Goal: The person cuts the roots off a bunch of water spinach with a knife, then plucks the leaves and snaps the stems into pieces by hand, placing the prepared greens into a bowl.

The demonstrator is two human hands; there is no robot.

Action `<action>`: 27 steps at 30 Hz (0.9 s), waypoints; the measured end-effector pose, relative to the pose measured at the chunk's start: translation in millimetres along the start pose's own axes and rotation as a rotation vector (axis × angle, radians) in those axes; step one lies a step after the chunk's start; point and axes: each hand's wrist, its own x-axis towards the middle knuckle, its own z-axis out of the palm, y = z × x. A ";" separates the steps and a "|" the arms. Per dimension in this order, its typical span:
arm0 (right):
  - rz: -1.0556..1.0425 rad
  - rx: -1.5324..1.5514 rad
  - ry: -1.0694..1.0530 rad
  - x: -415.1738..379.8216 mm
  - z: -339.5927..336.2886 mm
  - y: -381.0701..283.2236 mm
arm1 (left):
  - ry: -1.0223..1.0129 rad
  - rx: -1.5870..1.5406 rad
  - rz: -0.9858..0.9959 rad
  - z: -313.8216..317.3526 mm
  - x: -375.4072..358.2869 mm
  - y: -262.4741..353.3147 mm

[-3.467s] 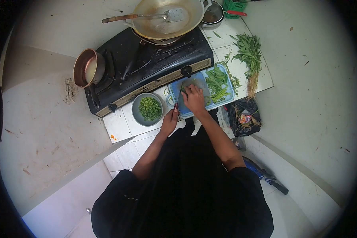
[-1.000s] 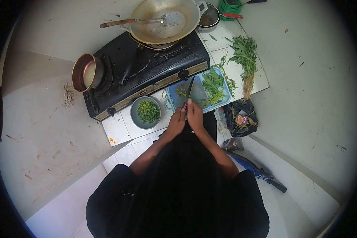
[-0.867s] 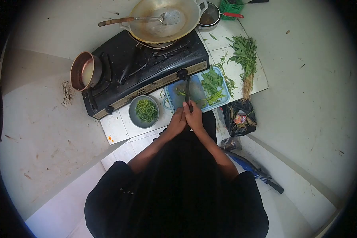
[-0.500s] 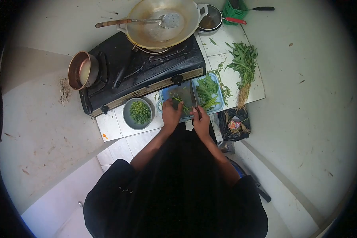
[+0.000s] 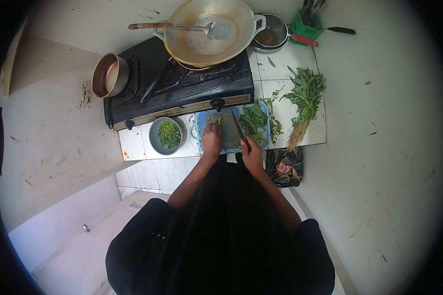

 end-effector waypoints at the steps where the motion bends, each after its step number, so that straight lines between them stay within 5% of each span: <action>1: -0.005 0.002 -0.006 1.0 -4.0 -0.6 | 0.007 0.003 -0.003 -2.9 2.1 -2.4; 27: -0.224 -0.593 -0.141 32.0 24.1 -5.9 | 0.066 0.024 0.159 -35.0 7.2 -33.3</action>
